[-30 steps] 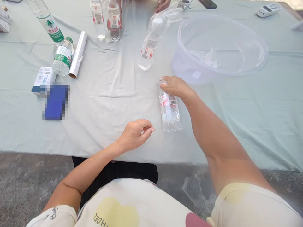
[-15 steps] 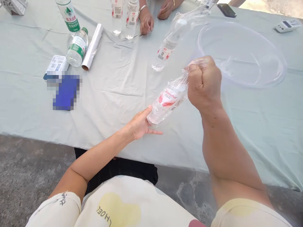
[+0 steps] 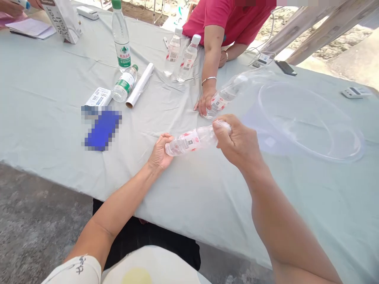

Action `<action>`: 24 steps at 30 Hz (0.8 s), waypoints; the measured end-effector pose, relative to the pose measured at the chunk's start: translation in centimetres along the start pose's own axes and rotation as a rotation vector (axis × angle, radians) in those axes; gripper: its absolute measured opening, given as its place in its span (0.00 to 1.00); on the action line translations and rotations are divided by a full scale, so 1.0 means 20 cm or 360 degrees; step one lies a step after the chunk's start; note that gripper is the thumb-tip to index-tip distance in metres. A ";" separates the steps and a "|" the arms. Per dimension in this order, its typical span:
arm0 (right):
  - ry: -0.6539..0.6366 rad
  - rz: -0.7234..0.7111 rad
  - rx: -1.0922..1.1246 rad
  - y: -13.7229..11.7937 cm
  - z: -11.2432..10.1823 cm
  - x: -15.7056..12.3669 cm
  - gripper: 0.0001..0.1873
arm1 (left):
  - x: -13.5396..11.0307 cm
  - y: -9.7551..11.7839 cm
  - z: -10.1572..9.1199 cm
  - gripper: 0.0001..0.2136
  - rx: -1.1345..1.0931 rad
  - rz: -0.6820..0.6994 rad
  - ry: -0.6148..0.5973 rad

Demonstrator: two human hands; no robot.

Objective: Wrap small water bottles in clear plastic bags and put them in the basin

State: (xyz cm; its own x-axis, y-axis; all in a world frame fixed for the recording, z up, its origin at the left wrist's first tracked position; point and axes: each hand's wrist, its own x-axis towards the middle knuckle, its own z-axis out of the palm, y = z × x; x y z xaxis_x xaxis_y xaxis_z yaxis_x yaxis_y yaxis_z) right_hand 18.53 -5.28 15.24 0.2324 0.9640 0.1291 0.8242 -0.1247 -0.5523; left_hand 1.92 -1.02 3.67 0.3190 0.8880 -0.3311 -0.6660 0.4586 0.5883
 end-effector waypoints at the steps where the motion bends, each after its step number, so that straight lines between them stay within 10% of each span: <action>1: -0.0103 0.0060 0.0002 0.01 0.00 0.02 0.12 | 0.00 0.01 -0.02 0.08 0.0017 0.0054 -0.0023; 6: -0.0415 0.0213 0.0177 0.02 0.00 0.16 0.07 | 0.02 0.02 -0.08 0.13 0.0267 0.0284 -0.0161; 14: -0.0006 0.0274 -0.0397 0.06 -0.11 0.59 0.10 | 0.02 -0.09 -0.06 0.20 0.1013 0.0500 -0.0362; 18: 0.0035 0.0333 -0.0775 0.10 -0.13 0.85 0.15 | -0.01 -0.18 -0.07 0.15 0.1744 0.0764 -0.0815; 24: -0.0115 0.0327 -0.0436 0.08 -0.11 1.02 0.25 | 0.00 -0.24 -0.09 0.10 0.2274 0.0978 -0.1080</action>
State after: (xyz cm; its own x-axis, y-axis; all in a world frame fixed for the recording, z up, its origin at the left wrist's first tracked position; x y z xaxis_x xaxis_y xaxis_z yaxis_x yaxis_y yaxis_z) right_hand 25.76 13.60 18.82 0.3787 0.9252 -0.0259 0.8743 -0.3667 -0.3180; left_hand 3.77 -3.31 -0.45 0.7266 0.6123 0.3116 0.1817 -0.6086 0.7724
